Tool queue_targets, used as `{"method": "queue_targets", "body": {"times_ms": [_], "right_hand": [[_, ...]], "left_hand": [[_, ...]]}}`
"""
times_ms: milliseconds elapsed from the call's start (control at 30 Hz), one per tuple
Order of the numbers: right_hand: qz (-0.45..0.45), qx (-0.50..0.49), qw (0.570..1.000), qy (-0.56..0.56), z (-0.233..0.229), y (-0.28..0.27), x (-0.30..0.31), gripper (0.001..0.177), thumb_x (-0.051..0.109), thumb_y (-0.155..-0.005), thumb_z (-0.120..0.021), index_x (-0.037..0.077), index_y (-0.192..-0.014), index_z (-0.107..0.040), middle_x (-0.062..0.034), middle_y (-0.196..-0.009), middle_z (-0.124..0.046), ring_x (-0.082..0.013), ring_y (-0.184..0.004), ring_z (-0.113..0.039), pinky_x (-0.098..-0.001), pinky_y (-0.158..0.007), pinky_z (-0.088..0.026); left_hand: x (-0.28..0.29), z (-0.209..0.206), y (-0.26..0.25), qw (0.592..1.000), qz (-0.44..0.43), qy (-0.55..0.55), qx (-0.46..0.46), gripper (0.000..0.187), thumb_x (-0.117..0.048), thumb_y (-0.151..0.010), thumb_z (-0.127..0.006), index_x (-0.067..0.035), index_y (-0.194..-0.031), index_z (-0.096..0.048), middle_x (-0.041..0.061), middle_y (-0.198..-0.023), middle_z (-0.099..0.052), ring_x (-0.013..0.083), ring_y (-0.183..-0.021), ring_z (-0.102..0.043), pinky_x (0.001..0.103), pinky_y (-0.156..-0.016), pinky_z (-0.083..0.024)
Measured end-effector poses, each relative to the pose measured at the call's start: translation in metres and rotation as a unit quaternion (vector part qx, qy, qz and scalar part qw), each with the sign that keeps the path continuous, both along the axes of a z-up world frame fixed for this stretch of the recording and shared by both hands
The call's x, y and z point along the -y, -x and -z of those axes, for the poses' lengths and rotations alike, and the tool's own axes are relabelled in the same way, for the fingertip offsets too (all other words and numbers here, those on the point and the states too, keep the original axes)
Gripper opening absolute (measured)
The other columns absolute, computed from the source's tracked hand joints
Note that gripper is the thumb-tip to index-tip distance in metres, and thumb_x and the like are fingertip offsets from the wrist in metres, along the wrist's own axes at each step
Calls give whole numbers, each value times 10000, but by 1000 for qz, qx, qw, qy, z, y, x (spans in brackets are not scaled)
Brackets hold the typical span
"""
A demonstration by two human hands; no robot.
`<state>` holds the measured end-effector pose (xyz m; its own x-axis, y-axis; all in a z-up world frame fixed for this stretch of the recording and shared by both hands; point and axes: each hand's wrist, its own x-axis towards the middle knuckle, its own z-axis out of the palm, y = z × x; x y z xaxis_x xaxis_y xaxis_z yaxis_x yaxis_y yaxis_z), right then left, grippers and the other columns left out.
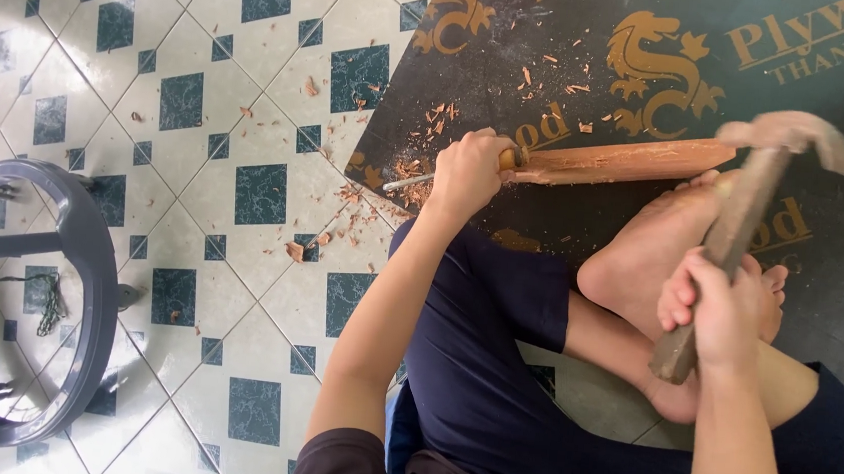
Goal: Carving a piece of wood using a hammer and a chisel while sitting on the floor and using feet for stabilization.
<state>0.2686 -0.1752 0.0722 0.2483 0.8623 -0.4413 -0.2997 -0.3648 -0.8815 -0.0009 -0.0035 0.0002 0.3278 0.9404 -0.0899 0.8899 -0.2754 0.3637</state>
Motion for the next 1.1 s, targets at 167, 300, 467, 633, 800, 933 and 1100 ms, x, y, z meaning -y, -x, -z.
{"method": "queue_targets", "body": {"times_ms": [167, 300, 467, 633, 800, 933, 1100], "right_hand": [[67, -52, 996, -23, 65, -51, 22, 95, 199, -1039, -514, 157, -963, -474, 26, -606, -332, -79, -444, -329, -257, -425, -293], [118, -174, 978, -19, 66, -65, 31, 219, 209, -1035, -479, 253, -822, -500, 127, -607, -343, 12, -452, -308, -150, -449, -287], [188, -317, 930, -2, 108, -92, 25, 273, 378, -1104, -552, 217, -884, -570, 133, -626, -369, 25, -482, -347, -120, -496, -322], [256, -360, 895, 53, 107, -93, 10, 294, 405, -1056, -676, 199, -890, -548, 139, -648, -437, 43, -502, -416, -88, -517, -373], [296, -310, 901, 64, 100, -90, 7, 269, 385, -1058, -663, 195, -907, -548, 130, -644, -440, 25, -509, -410, -111, -544, -372], [276, -314, 906, 62, 101, -92, 8, 287, 392, -1057, -663, 202, -886, -533, 129, -614, -434, 14, -522, -391, -102, -541, -372], [282, -335, 897, 62, 108, -96, 8, 276, 379, -1063, -675, 198, -902, -541, 124, -609, -439, 27, -520, -417, -101, -530, -399]], "left_hand": [[0, -7, 0, 1000, 4, 17, -4, 131, -179, -844, -831, -176, -905, -716, 20, -858, -599, 324, -682, -651, 477, -530, -523], [0, -6, 0, 1000, 5, 10, -9, 137, -180, -848, -832, -163, -931, -724, 28, -852, -588, 325, -660, -642, 473, -523, -526], [1, -12, -2, 1000, -1, 16, -15, 150, -212, -853, -841, -187, -963, -741, 29, -865, -585, 348, -682, -656, 496, -547, -529], [3, -10, -2, 999, -2, 16, -30, 219, -242, -852, -852, -200, -1045, -757, 28, -896, -606, 340, -715, -670, 500, -570, -555], [5, 3, 0, 999, 7, -20, -30, 326, -99, -820, -801, -226, -1120, -779, 12, -940, -633, 352, -659, -680, 478, -504, -550], [11, -24, -5, 999, 2, -33, -29, 413, -559, -867, -774, -173, -998, -713, 31, -896, -634, 349, -630, -682, 487, -501, -546], [24, -106, -24, 938, -3, -145, 315, 398, -323, -991, -646, -137, -717, -424, -17, -568, -413, 122, -522, -280, 291, -486, -269]]}}
